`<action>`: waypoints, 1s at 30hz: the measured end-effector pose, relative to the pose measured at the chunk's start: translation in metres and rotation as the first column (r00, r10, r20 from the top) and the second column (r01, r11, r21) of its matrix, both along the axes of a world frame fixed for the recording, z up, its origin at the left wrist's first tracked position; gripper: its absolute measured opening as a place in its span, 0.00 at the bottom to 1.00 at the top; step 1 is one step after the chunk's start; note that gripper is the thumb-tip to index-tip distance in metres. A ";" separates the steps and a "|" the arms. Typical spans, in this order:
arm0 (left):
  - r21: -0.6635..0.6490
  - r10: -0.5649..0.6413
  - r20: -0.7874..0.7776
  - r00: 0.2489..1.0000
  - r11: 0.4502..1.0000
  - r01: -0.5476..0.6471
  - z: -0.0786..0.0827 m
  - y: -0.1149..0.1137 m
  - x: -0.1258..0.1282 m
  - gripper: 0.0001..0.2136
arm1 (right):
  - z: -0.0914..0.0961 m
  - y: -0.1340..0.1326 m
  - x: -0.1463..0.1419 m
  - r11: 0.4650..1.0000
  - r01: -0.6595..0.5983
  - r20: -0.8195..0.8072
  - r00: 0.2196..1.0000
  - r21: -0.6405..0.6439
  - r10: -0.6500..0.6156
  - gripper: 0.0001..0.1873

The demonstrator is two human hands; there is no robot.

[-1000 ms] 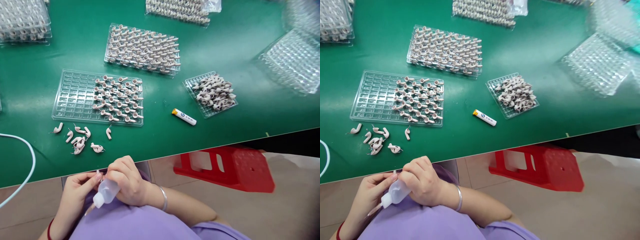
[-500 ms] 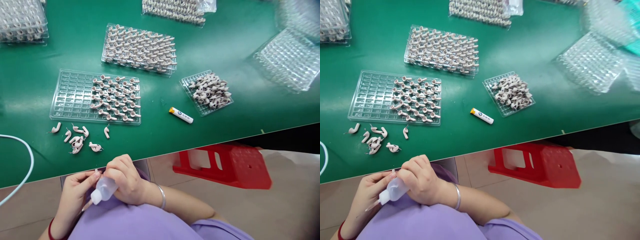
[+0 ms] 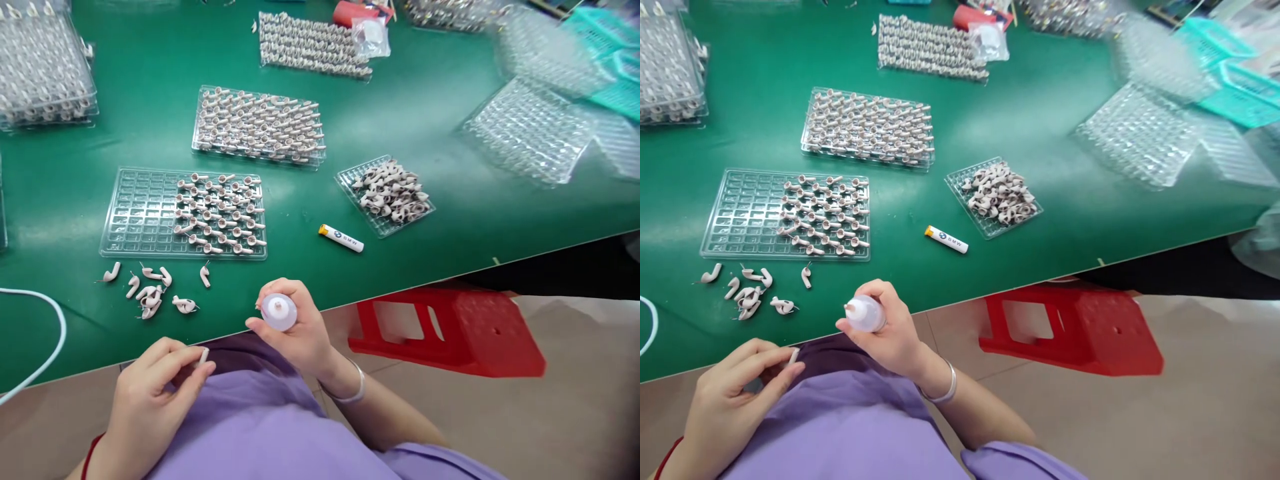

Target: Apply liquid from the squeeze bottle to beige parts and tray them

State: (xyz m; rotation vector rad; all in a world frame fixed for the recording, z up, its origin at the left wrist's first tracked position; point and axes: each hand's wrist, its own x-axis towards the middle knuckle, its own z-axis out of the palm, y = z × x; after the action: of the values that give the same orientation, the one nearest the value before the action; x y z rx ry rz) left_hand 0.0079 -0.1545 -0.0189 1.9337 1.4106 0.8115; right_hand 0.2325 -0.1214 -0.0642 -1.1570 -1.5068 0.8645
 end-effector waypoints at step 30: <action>0.324 0.032 -0.211 0.977 0.945 0.039 0.017 0.067 -0.006 0.03 | 0.009 0.014 -0.011 0.968 0.230 0.068 0.969 0.096 -0.237 0.14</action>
State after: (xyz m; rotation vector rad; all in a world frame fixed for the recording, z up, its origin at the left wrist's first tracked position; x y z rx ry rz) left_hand 0.0015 -0.0873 -0.0023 2.3347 1.4672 0.9042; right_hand 0.2212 -0.1077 -0.0553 -1.2860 -1.4216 0.5930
